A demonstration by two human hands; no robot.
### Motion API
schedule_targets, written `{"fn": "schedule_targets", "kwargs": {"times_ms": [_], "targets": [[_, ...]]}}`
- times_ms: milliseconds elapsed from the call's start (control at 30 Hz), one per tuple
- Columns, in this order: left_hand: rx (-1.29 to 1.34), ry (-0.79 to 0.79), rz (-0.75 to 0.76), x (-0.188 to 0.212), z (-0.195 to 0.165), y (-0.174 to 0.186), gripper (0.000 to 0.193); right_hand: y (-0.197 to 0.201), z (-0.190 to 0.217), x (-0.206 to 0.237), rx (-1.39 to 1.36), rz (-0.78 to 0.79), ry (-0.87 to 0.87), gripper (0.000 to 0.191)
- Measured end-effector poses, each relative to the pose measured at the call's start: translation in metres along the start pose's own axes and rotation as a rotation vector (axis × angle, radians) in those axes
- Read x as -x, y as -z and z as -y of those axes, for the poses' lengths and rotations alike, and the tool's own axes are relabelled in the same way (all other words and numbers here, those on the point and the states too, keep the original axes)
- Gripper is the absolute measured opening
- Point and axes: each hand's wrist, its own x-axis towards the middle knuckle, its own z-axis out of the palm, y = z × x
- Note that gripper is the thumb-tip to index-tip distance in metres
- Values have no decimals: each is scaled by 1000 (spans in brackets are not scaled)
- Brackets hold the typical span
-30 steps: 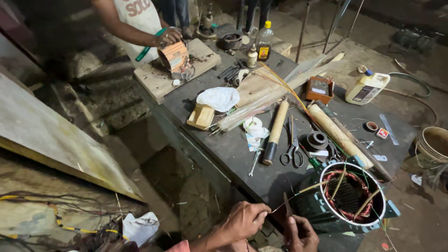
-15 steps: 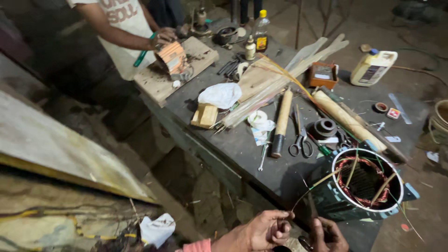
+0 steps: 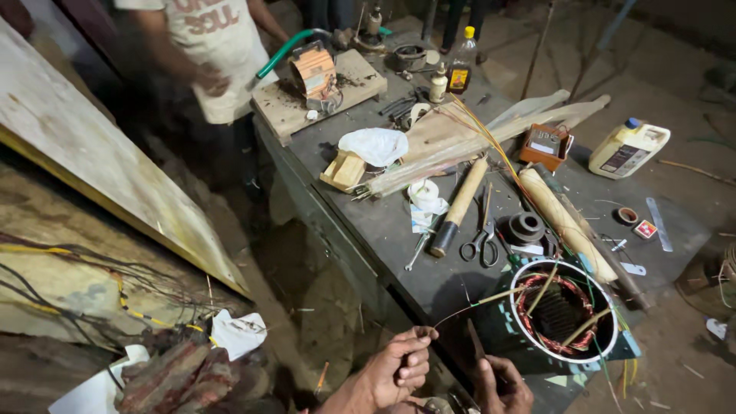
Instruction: The person strips insulation from copper wires using a knife and then twists the exposed ends together. They continue to strip and twist multiple wires on a motor stator assembly.
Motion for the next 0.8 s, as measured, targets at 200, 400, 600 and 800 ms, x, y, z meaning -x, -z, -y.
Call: {"fn": "schedule_targets", "kwargs": {"times_ms": [200, 400, 600, 800], "targets": [[-162, -211, -26, 3, 6, -7, 23, 24, -10, -2, 37, 134, 43, 15], [-1711, -850, -58, 7, -21, -37, 26, 50, -4, -9, 204, 62, 169, 18], [-2576, -1099, 395, 20, -25, -63, 35, 24, 27, -19, 752, 205, 568, 22], [-2591, -1007, 348, 21, -30, -61, 35, 2, 18, -14, 973, 271, 408, 33]]}}
